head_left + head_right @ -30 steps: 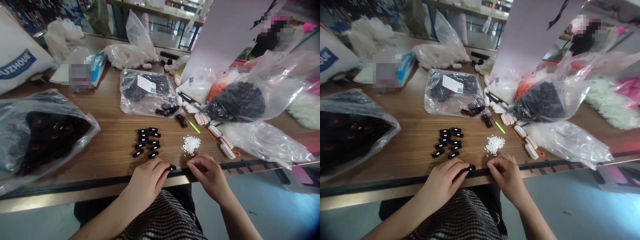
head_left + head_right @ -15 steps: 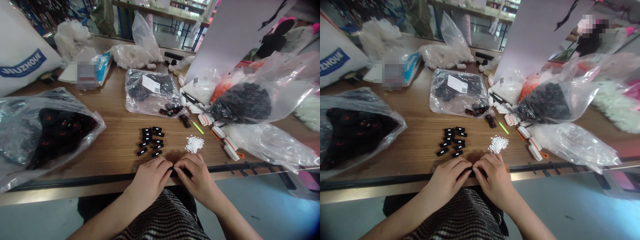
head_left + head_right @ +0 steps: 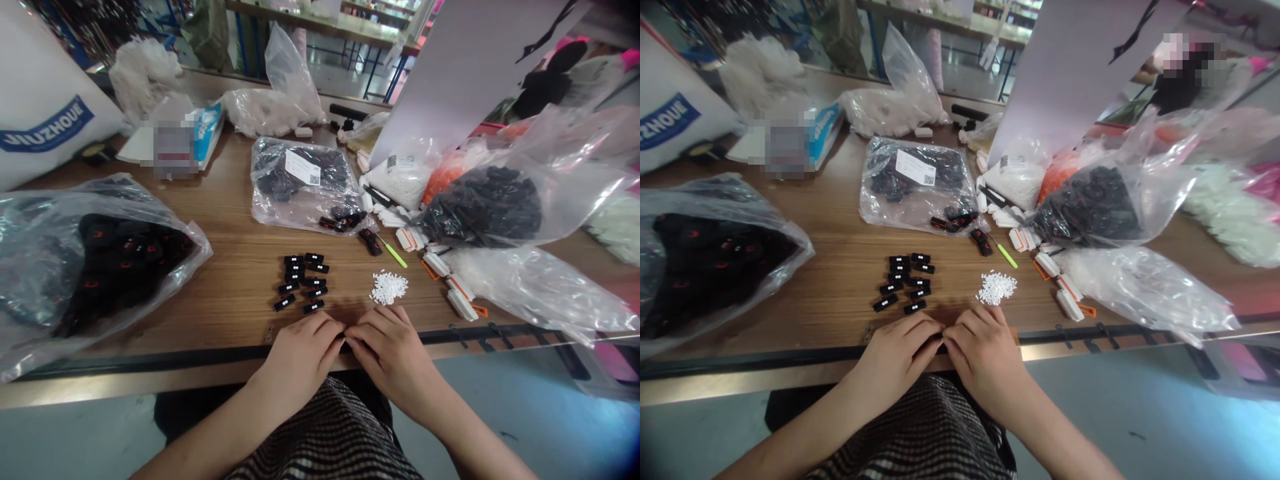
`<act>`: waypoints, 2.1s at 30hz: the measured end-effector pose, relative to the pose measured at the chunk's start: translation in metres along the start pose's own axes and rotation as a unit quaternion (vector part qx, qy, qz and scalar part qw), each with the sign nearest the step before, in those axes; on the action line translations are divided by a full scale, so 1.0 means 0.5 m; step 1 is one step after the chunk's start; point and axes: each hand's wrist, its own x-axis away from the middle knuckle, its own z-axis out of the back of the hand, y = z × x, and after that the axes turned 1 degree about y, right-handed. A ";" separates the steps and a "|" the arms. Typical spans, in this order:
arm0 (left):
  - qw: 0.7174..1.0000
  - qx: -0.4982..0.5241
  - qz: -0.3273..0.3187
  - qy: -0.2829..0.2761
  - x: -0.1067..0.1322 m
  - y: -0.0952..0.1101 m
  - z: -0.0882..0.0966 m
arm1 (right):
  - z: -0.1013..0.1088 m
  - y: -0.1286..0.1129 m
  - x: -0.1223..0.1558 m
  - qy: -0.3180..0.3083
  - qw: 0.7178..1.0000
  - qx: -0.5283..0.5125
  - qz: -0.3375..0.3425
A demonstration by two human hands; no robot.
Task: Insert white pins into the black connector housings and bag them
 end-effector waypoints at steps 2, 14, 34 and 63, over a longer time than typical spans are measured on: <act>1.000 0.003 -0.001 0.001 0.001 -0.001 -0.002 | 0.004 -0.001 0.005 0.027 1.000 -0.007 0.010; 1.000 0.006 0.004 -0.001 0.003 -0.007 -0.002 | -0.019 0.003 0.024 0.091 0.994 0.049 0.026; 0.969 -0.181 0.079 0.147 0.100 -0.049 0.081 | 0.050 0.177 -0.081 0.162 0.964 0.164 -0.134; 0.999 0.021 -0.043 0.009 -0.016 0.032 -0.023 | 0.004 0.042 0.063 0.093 0.969 -0.096 -0.207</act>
